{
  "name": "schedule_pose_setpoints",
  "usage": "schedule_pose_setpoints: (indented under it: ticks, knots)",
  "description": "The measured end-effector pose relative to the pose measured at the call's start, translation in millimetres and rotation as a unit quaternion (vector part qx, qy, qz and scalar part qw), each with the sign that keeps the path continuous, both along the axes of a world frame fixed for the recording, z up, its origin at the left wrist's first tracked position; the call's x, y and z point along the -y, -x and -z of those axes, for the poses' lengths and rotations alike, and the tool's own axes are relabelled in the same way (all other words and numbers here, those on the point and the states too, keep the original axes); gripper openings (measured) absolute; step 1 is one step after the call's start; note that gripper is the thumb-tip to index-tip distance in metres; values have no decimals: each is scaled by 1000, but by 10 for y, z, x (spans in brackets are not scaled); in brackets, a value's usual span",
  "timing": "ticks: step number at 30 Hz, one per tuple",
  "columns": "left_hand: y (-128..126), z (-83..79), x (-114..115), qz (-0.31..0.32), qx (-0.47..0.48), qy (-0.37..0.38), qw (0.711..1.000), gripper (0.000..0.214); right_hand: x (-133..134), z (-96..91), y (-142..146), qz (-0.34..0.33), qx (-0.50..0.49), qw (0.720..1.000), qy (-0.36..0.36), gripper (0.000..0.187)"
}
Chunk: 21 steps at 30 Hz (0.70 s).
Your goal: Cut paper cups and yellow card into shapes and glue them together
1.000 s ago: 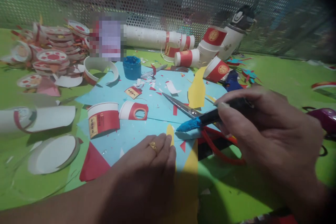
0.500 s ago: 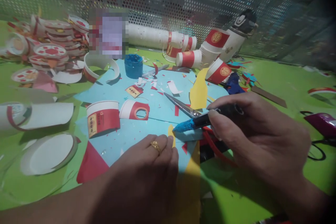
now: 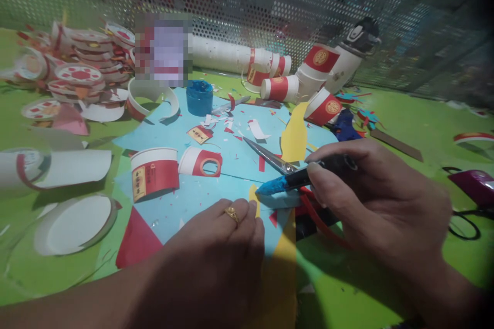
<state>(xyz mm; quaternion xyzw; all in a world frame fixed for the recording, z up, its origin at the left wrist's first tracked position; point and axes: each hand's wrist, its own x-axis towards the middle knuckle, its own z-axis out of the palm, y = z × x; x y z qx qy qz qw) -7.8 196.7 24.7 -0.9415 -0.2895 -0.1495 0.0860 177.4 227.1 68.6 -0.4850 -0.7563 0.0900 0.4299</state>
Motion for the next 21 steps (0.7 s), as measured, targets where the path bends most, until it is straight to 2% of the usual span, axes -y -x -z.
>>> schedule_pose_setpoints:
  ticks: [6, 15, 21]
  knots:
    - [17, 4, 8, 14, 18, 21, 1000, 32, -6, 7, 2, -2, 2, 1000, 2, 5]
    - [19, 15, -21, 29, -15, 0, 999, 30, -17, 18, 6, 10, 7, 1000, 1, 4]
    - [10, 8, -8, 13, -19, -2, 1000, 31, -18, 14, 9, 5, 4, 1000, 4, 4]
